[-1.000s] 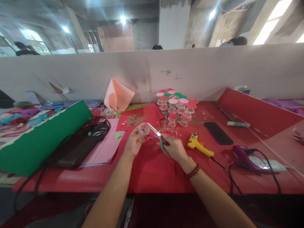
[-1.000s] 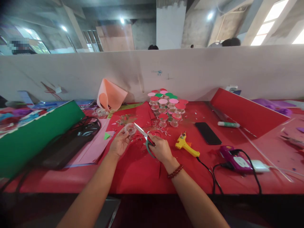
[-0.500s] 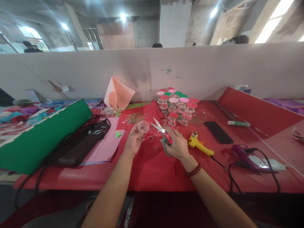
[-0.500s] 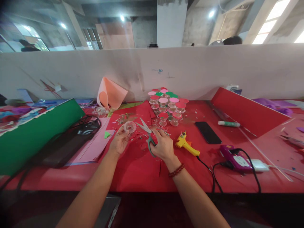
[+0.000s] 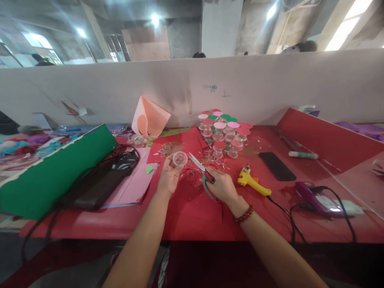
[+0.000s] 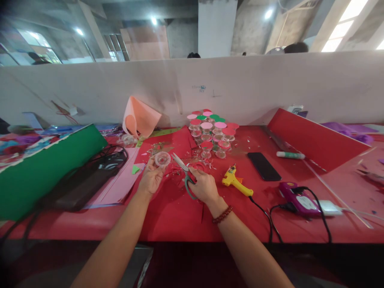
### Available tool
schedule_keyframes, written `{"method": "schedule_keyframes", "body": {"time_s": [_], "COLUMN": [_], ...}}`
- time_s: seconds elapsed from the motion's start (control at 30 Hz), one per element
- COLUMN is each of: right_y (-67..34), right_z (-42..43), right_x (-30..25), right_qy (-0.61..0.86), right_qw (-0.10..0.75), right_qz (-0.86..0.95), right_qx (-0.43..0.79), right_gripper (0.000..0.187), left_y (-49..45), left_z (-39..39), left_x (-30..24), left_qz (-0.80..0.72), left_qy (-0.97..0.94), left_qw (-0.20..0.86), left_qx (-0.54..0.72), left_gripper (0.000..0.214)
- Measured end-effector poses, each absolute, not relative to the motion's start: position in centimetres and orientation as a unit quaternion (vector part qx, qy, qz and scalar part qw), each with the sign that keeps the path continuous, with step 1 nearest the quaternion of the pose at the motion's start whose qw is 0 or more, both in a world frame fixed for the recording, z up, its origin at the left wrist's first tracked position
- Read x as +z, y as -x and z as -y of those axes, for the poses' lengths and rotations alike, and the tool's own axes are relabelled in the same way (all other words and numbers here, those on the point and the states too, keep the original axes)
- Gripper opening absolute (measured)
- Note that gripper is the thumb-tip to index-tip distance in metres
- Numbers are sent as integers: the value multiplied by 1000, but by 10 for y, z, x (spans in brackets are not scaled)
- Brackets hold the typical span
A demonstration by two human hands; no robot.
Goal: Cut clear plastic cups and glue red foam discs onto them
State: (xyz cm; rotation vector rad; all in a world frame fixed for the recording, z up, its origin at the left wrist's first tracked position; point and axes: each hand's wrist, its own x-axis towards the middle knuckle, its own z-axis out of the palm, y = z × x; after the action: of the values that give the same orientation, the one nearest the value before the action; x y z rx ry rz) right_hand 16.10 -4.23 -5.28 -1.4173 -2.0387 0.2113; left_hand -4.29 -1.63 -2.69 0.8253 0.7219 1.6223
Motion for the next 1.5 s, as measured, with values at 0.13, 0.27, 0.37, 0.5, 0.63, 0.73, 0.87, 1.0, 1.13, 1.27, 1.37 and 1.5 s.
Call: {"method": "schedule_keyframes", "body": {"time_s": [0.13, 0.27, 0.37, 0.5, 0.63, 0.73, 0.87, 1.0, 1.13, 1.27, 1.37, 1.5], "right_y": [-162, -162, -161, -160, -160, -160, -159, -159, -158, -157, -156, -156], "right_z": [41, 42, 44, 45, 47, 49, 49, 49, 49, 50, 51, 52], "right_x": [-53, -51, -51, -51, -48, -46, -46, -45, -42, -39, -38, -37], "right_qy": [544, 535, 525, 532, 537, 540, 548, 562, 586, 599, 606, 608], "right_qw": [320, 376, 378, 340, 333, 327, 319, 292, 251, 222, 210, 217], "right_qz": [769, 753, 761, 775, 775, 775, 773, 774, 770, 769, 767, 763], "right_qx": [100, 73, 36, 5, -17, -24, -18, -17, -19, -24, -28, -28], "right_gripper": [37, 36, 38, 41, 44, 45, 43, 42, 42, 43, 45, 44], "left_y": [44, 45, 44, 45, 47, 48, 46, 43, 40, 38, 38, 41], "left_z": [16, 16, 17, 18, 18, 18, 17, 17, 18, 19, 17, 15], "left_x": [-29, -30, -29, -27, -28, -29, -28, -29, -29, -27, -28, -31], "left_qz": [-312, -310, -306, -309, -328, -333, -342, -347, -342, -351, -366, -389], "left_qy": [-361, -351, -325, -309, -301, -290, -263, -282, -319, -341, -330, -278], "left_qw": [559, 579, 603, 612, 618, 635, 637, 621, 608, 600, 600, 607], "left_qx": [679, 667, 662, 659, 648, 634, 639, 643, 641, 633, 631, 635], "left_gripper": [43, 36, 28, 26, 28, 29, 25, 30, 29, 29, 30, 32]}}
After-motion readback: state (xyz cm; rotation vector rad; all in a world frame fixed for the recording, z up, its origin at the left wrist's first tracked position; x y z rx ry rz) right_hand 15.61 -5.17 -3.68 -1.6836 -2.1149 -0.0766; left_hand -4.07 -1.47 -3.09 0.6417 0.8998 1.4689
